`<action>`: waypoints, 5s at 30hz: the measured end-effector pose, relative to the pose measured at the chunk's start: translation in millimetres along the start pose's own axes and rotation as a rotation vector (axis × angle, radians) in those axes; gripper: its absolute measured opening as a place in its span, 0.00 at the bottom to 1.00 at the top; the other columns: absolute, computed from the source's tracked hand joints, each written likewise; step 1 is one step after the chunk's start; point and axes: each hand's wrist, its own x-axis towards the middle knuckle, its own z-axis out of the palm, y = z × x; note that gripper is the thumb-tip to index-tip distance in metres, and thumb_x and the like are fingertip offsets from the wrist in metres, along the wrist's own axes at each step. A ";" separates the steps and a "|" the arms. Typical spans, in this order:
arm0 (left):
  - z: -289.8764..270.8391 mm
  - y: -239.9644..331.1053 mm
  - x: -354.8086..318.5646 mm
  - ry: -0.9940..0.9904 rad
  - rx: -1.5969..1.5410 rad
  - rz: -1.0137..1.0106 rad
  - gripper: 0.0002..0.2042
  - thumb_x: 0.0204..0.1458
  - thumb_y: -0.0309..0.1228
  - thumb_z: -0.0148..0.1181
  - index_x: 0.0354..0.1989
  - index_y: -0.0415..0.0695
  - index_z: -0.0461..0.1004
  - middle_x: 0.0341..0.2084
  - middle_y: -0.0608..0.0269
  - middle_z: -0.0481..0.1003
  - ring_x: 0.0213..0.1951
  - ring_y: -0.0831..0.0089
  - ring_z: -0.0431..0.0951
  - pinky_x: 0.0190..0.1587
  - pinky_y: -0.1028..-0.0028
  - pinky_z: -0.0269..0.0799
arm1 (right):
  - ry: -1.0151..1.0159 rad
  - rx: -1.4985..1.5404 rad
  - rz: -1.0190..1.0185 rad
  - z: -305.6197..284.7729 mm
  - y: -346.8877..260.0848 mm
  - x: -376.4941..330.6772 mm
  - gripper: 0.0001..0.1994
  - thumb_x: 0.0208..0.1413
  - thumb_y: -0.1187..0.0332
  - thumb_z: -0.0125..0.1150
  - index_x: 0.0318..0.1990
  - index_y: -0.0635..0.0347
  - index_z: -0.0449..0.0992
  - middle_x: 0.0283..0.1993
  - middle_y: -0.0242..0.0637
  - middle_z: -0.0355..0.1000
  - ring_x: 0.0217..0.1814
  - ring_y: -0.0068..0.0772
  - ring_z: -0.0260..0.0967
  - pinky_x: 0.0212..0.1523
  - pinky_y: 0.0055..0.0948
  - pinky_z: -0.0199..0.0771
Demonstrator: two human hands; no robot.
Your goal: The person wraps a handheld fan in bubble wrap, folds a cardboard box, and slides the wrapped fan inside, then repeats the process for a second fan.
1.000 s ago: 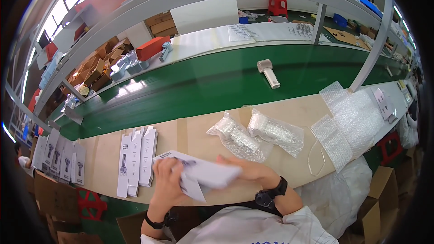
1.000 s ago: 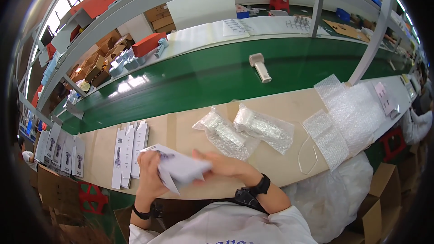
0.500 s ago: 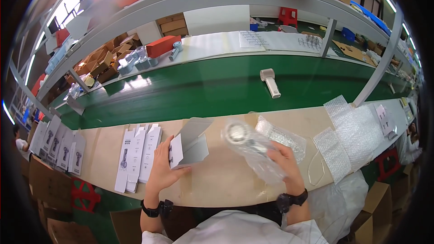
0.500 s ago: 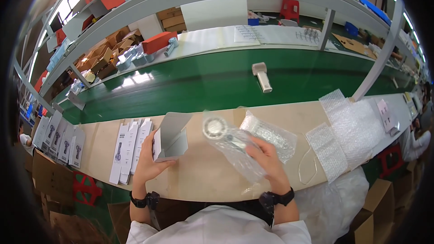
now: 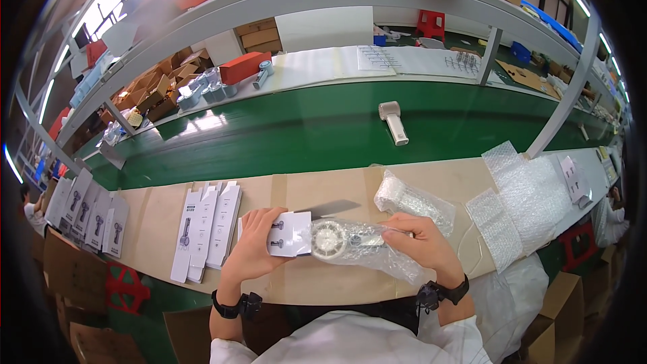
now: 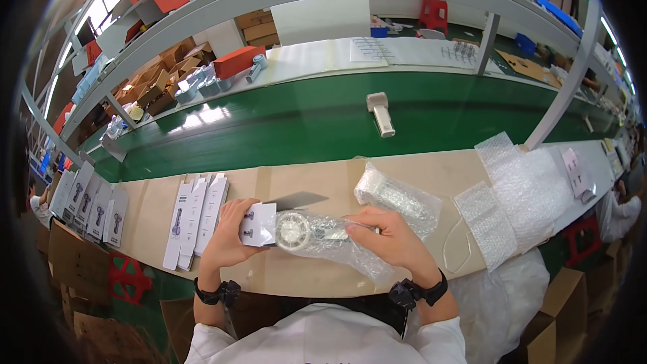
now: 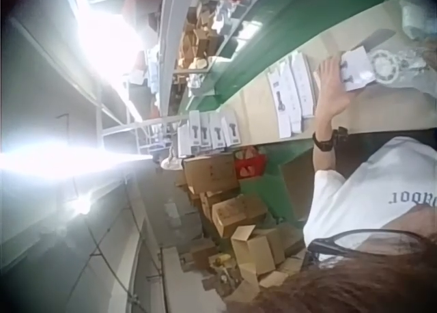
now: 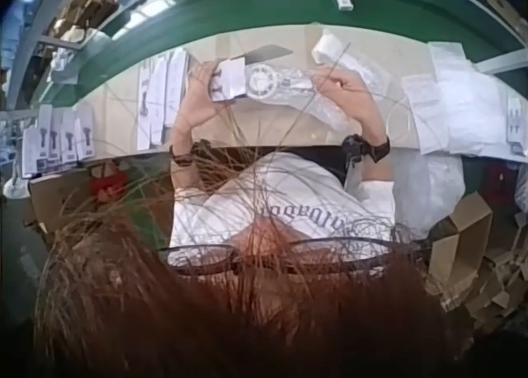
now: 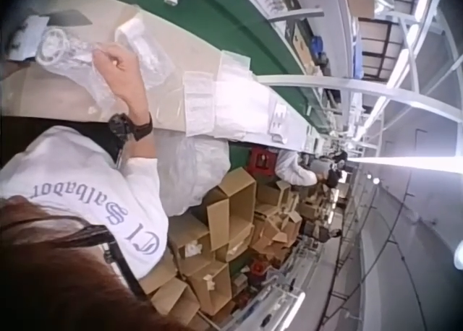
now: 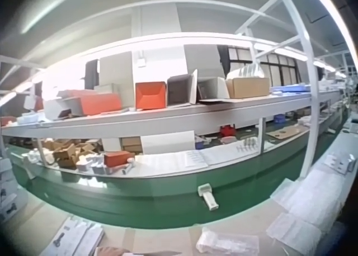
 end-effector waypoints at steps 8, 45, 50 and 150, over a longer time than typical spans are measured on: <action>11.0 8.2 -0.4 0.044 -0.072 -0.078 0.42 0.27 0.28 0.78 0.58 0.43 0.64 0.48 0.54 0.69 0.52 0.53 0.66 0.59 0.61 0.57 | 0.231 -0.190 0.095 11.0 -21.3 0.7 0.12 0.60 0.67 0.58 0.34 0.70 0.77 0.26 0.28 0.69 0.29 0.17 0.61 0.29 0.22 0.61; 68.1 7.0 -1.3 0.200 -0.398 -0.111 0.46 0.28 0.28 0.80 0.60 0.38 0.59 0.49 0.53 0.67 0.50 0.59 0.69 0.53 0.64 0.67 | 0.123 -0.382 -0.464 50.9 12.6 47.1 0.10 0.54 0.75 0.58 0.44 0.64 0.77 0.44 0.40 0.74 0.45 0.43 0.71 0.46 0.36 0.72; 67.8 -1.4 -1.7 0.171 -0.495 -0.063 0.47 0.28 0.28 0.80 0.60 0.37 0.58 0.49 0.53 0.66 0.50 0.60 0.69 0.53 0.65 0.67 | -0.101 -0.335 -0.331 34.8 -8.0 43.5 0.11 0.53 0.73 0.59 0.44 0.63 0.79 0.41 0.38 0.75 0.48 0.43 0.70 0.49 0.37 0.70; 56.2 -100.6 145.3 0.369 -0.483 -0.513 0.16 0.60 0.40 0.52 0.38 0.36 0.68 0.23 0.63 0.67 0.29 0.75 0.68 0.33 0.70 0.65 | 0.124 -0.966 -0.166 91.5 89.7 -8.0 0.13 0.57 0.74 0.57 0.50 0.64 0.74 0.44 0.45 0.72 0.45 0.44 0.69 0.43 0.33 0.72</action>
